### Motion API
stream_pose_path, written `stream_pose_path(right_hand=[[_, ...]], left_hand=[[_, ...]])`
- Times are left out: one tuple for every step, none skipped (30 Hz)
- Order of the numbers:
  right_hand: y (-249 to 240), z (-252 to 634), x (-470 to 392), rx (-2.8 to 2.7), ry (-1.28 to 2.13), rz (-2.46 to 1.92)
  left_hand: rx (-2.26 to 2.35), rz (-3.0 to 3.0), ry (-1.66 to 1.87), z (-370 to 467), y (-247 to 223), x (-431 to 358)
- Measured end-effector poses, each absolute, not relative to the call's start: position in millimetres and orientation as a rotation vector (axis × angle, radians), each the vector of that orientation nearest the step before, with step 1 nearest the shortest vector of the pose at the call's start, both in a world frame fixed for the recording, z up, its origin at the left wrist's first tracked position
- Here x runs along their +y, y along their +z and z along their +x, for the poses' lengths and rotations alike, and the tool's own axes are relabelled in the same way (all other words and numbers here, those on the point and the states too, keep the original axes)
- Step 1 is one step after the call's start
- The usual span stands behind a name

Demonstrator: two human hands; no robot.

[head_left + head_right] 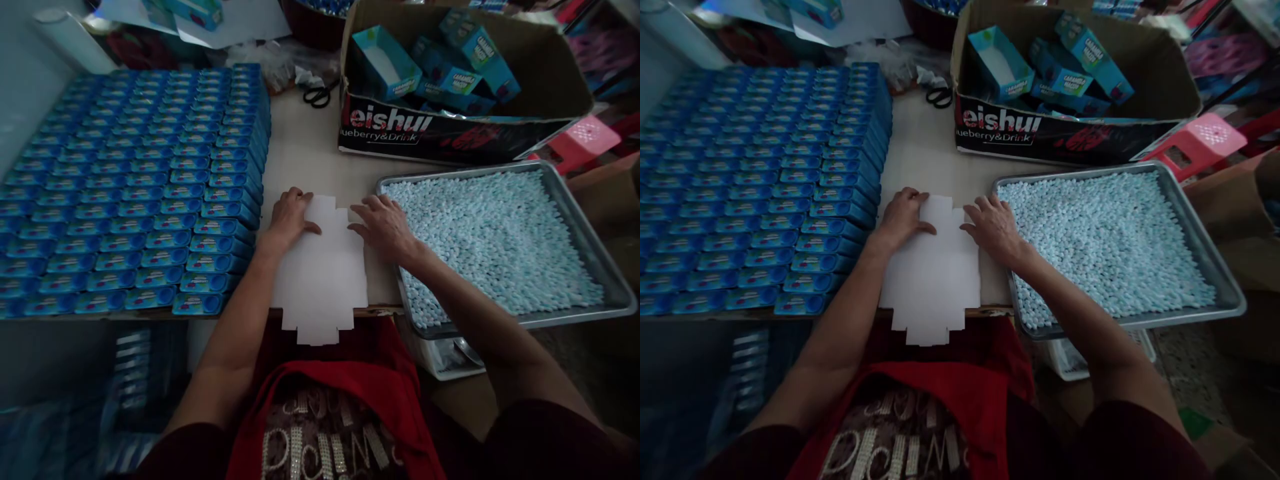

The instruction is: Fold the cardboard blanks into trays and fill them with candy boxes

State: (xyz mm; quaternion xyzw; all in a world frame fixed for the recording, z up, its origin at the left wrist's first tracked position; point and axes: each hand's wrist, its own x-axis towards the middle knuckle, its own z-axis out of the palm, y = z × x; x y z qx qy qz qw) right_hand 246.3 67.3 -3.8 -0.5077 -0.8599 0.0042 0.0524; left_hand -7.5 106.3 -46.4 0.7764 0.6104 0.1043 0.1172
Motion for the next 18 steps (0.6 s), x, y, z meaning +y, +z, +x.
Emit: stream_pose_path(right_hand=[[-9.9,249.2,65.4,-2.59,0.025,-1.556],[-13.7,251.8,64.9,-2.559,0.042,-1.559],[-16.0,254.0,65.3,-2.516,0.067,-1.557],[-17.3,255.8,66.1,-2.456,0.106,-1.555],[-18.0,257.2,67.1,-2.374,0.167,-1.556],[-18.1,258.4,67.8,-2.271,0.26,-1.56],[-17.5,259.4,68.0,-2.151,0.4,-1.562],[-16.3,260.2,67.4,-2.014,0.589,-1.55],[-14.1,260.8,65.8,-1.857,0.816,-1.517],[-11.1,261.1,63.1,-1.688,1.057,-1.459],[-7.3,261.1,59.2,-1.516,1.28,-1.383],[-3.0,260.9,54.4,-1.356,1.455,-1.305],[1.3,260.6,48.7,-1.217,1.566,-1.241],[5.1,260.4,42.7,-1.106,1.618,-1.201],[8.1,260.3,36.4,-1.024,1.631,-1.184],[9.9,260.6,30.3,-0.967,1.625,-1.182],[10.5,261.0,24.4,-0.926,1.611,-1.189],[9.9,261.4,18.9,-0.906,1.604,-1.2]], left_hand=[[1.8,2.266,0.388,-7.1,-47.7,104.2],[1.821,2.234,0.479,-6.9,-48.4,102.9],[1.845,2.176,0.571,-7.0,-48.1,102.2],[1.858,2.098,0.659,-7.5,-46.2,102.1],[1.851,2.013,0.743,-8.4,-42.4,102.3],[1.815,1.936,0.828,-9.7,-36.3,102.6],[1.752,1.875,0.918,-11.4,-27.9,102.8],[1.671,1.823,1.013,-13.4,-17.4,102.7],[1.588,1.774,1.113,-15.7,-5.3,102.2],[1.514,1.725,1.208,-18.4,7.6,101.2],[1.457,1.682,1.286,-21.4,20.4,99.4],[1.417,1.658,1.338,-24.8,32.0,96.7],[1.395,1.655,1.363,-28.4,41.4,92.7],[1.391,1.653,1.371,-31.9,47.7,87.2],[1.403,1.624,1.368,-34.9,50.3,79.9],[1.414,1.553,1.346,-37.0,49.1,70.7],[1.404,1.436,1.295,-37.5,44.3,59.6],[1.37,1.281,1.232,-36.3,36.6,47.1]])
